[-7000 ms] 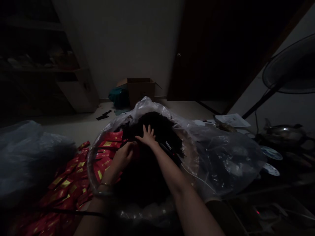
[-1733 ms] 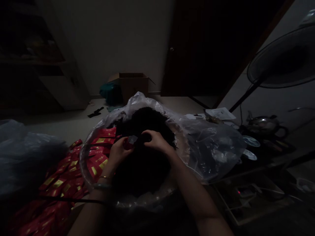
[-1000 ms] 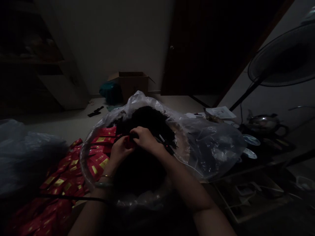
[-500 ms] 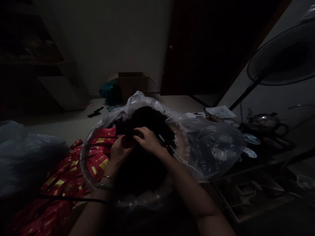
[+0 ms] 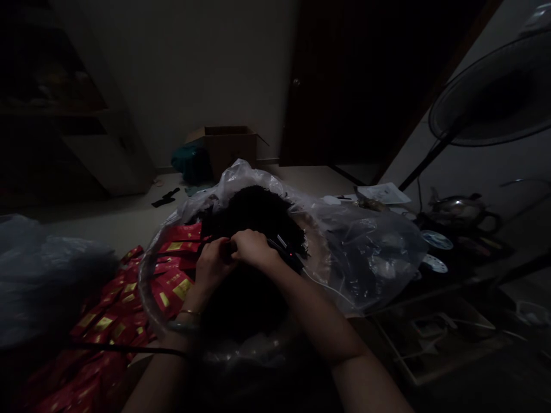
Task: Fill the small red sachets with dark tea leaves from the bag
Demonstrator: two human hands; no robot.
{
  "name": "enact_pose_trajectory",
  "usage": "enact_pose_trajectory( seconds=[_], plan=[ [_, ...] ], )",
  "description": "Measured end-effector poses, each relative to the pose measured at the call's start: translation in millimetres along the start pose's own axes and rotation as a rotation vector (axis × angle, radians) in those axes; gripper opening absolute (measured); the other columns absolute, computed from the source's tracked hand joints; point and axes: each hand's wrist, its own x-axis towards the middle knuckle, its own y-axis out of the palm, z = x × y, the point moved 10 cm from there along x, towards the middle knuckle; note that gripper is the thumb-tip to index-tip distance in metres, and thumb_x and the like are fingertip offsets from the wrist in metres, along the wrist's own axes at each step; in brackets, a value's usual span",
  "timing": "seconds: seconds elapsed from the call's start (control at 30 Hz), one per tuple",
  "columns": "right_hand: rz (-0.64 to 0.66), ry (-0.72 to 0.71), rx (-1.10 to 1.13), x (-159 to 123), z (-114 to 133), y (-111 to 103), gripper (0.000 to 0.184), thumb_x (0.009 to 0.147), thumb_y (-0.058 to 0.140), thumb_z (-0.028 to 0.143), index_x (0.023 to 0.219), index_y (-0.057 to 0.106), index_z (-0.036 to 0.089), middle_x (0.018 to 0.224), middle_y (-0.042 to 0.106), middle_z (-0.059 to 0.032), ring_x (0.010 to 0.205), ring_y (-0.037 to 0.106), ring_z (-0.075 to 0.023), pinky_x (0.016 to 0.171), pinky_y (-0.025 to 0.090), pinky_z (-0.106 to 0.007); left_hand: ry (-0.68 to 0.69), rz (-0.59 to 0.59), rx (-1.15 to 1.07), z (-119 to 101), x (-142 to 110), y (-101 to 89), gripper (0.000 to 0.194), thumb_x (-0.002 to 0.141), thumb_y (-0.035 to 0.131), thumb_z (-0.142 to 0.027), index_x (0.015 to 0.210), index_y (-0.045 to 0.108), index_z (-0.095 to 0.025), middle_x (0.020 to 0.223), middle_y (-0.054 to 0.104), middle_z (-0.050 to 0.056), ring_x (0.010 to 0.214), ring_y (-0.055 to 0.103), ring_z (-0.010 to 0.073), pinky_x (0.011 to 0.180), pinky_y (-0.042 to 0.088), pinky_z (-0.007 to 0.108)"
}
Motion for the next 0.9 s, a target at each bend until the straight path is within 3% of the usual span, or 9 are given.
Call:
enact_pose_trajectory(
  seconds=[0.17,0.37,0.57,0.67,0.73,0.8,0.9],
  plan=[
    [-0.118,0.051,0.056,-1,-10,-9,0.014,0.073,0.065,0.025,0.085,0.066,0.019,0.084,0.07,-0.0054,0.074,0.064,-0.0186,0.057,0.04,-0.023,-0.02,0.001,0.011,0,1,-3.1,0.044,0.07,0.067,-0.029,0.11,0.055,-0.017,0.099,0.063,0.008,0.093,0.055,0.0255,0.078,0.047,0.035],
    [-0.36,-0.052,0.472,-7,-26,-27,0.007,0.07,0.066,0.02,0.074,0.061,0.018,0.072,0.066,-0.0006,0.067,0.061,-0.0137,0.057,0.043,-0.022,-0.067,-0.038,-0.075,7,2,-8.0,0.042,0.069,0.069,-0.03,0.107,0.057,-0.019,0.099,0.063,0.008,0.094,0.057,0.0251,0.082,0.047,0.036],
    [-0.46,-0.082,0.955,1,-46,-22,0.012,0.076,0.06,0.024,0.086,0.06,0.018,0.07,0.064,0.0014,0.055,0.062,-0.0129,0.055,0.05,-0.026,-0.097,-0.099,-0.181,12,3,-12.9,0.046,0.066,0.073,-0.031,0.107,0.056,-0.02,0.099,0.064,0.007,0.098,0.058,0.0257,0.084,0.047,0.038],
    [-0.638,-0.055,0.832,-6,-59,-30,0.017,0.076,0.058,0.019,0.092,0.062,0.018,0.088,0.066,-0.004,0.077,0.065,-0.0171,0.071,0.053,-0.032,-0.123,-0.105,-0.205,14,2,-13.8,0.051,0.067,0.073,-0.037,0.11,0.054,-0.019,0.102,0.064,0.009,0.098,0.058,0.0253,0.083,0.047,0.037],
    [-0.699,-0.11,0.668,-12,-52,-35,0.024,0.074,0.06,0.015,0.098,0.064,0.019,0.103,0.063,-0.0079,0.095,0.061,-0.0197,0.084,0.05,-0.036,-0.141,-0.1,-0.204,16,2,-13.3,0.054,0.066,0.073,-0.041,0.112,0.054,-0.018,0.105,0.064,0.01,0.096,0.059,0.0256,0.082,0.047,0.037],
    [-0.631,-0.235,0.571,-13,-32,-29,0.031,0.075,0.063,0.016,0.105,0.064,0.019,0.111,0.059,-0.0092,0.103,0.057,-0.0202,0.09,0.047,-0.037,-0.158,-0.083,-0.181,17,1,-11.2,0.057,0.066,0.073,-0.043,0.113,0.054,-0.017,0.106,0.064,0.011,0.094,0.059,0.0268,0.08,0.048,0.038],
    [-0.417,-0.367,0.508,-8,-3,-8,0.034,0.078,0.064,0.018,0.111,0.063,0.02,0.108,0.061,-0.0084,0.1,0.059,-0.0187,0.091,0.047,-0.036,-0.18,-0.051,-0.166,21,1,-7.2,0.059,0.064,0.074,-0.039,0.115,0.054,-0.016,0.105,0.064,0.012,0.093,0.058,0.0283,0.078,0.048,0.039]
  ],
)
